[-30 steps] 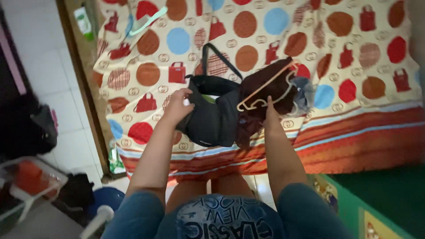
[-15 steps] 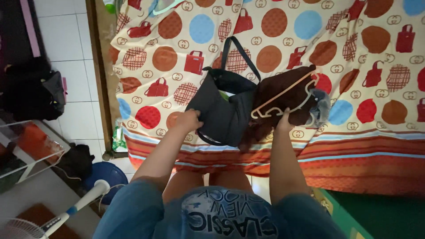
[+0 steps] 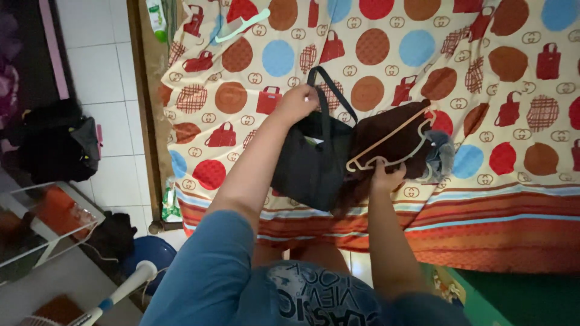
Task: The person tidies a bedroom by picking up clothes, a bag, and hangers from the bed and floor, placing them into a red basket. They also fold and arrange bedding and pillows on the bed.
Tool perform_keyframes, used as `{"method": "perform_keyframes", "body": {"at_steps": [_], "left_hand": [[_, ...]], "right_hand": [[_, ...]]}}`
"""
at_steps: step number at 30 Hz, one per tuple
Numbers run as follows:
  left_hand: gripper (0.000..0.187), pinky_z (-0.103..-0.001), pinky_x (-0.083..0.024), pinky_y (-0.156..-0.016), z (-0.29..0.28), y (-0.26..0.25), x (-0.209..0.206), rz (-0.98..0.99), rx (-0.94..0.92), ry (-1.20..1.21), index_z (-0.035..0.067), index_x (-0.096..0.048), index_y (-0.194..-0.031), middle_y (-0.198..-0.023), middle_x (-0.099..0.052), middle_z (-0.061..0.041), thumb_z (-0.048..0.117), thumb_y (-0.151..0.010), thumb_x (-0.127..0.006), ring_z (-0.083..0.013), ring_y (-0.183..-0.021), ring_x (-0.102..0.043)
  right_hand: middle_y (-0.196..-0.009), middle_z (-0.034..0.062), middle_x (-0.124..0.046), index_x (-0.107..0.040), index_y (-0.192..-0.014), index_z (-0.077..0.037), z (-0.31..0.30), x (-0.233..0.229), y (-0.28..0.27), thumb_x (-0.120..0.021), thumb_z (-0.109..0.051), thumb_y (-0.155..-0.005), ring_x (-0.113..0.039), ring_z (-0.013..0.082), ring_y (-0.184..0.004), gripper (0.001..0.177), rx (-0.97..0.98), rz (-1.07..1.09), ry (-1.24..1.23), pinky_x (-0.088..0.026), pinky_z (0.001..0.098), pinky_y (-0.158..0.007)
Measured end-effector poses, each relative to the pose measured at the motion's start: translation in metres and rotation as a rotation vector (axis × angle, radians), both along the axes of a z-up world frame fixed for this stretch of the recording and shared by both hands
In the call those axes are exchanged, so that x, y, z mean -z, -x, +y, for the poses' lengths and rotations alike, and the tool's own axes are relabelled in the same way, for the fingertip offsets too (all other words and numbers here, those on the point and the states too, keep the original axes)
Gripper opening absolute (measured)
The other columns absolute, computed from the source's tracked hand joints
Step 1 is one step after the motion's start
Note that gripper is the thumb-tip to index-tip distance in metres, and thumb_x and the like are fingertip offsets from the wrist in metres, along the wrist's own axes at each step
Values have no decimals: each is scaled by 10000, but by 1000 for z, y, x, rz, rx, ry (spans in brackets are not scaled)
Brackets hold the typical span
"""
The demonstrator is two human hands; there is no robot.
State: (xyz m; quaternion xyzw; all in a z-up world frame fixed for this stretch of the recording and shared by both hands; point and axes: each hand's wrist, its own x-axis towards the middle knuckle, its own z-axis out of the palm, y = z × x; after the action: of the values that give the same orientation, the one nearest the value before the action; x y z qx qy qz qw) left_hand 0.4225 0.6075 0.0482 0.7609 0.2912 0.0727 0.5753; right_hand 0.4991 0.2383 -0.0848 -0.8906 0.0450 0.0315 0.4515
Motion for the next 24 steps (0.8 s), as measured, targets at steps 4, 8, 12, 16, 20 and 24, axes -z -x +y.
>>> {"method": "perform_keyframes", "body": {"at_steps": [4, 8, 12, 16, 20, 24], "left_hand": [[428, -419, -538, -805, 1, 8, 10, 173, -22, -257, 28, -668, -974, -954, -730, -168, 325, -744, -872, -327, -935, -700], [617, -424, -548, -867, 8, 26, 38, 415, -35, -115, 20, -658, -1018, -1006, -723, -198, 399, -630, -953, -346, -998, -715], [490, -458, -557, -905, 18, 20, 77, 585, 77, -217, 25, -721, -1066, -1073, -711, -226, 265, -659, -849, -388, -1041, -699], [369, -471, -554, -954, 16, 2, 100, 576, 119, -309, 35, -751, -1072, -1093, -712, -257, 247, -770, -757, -411, -1068, -688], [317, -461, -532, -980, 24, -28, 135, 183, -224, -417, 22, -726, -1020, -1144, -670, -259, 259, -810, -749, -422, -1092, -649], [316, -515, -506, -957, 14, -48, 163, 386, -205, -470, 87, -759, -996, -1187, -634, -252, 307, -769, -773, -428, -1103, -612]], "right_hand": [[-1331, 311, -486, -389, -1447, 107, -4, -1, 12, -950, -221, -785, -496, 415, -1214, 927, 49, -36, 175, -402, 465, -1040], [-1346, 208, -561, -506, -1387, 29, 10, -17, 52, -804, -304, -983, -573, 343, -1234, 602, -140, 13, -228, -470, 429, -1140], [-1311, 264, -565, -614, -1285, 2, 49, -64, 70, -857, -265, -695, -522, 441, -1225, 692, -834, -170, -80, -400, 523, -1056], [-1157, 213, -681, -685, -1006, -97, 78, -59, 44, -842, -293, -769, -581, 410, -1170, 344, -1076, -386, -124, -428, 516, -1085], [-790, 162, -745, -595, -1020, 63, 89, -17, -40, -554, -260, -1091, -479, 203, -653, 333, -570, 511, -418, -408, 353, -586], [-905, 140, -668, -559, -1220, 14, 97, -11, -81, -632, -315, -1035, -615, 176, -723, 384, -445, 467, -275, -516, 309, -651]]}}
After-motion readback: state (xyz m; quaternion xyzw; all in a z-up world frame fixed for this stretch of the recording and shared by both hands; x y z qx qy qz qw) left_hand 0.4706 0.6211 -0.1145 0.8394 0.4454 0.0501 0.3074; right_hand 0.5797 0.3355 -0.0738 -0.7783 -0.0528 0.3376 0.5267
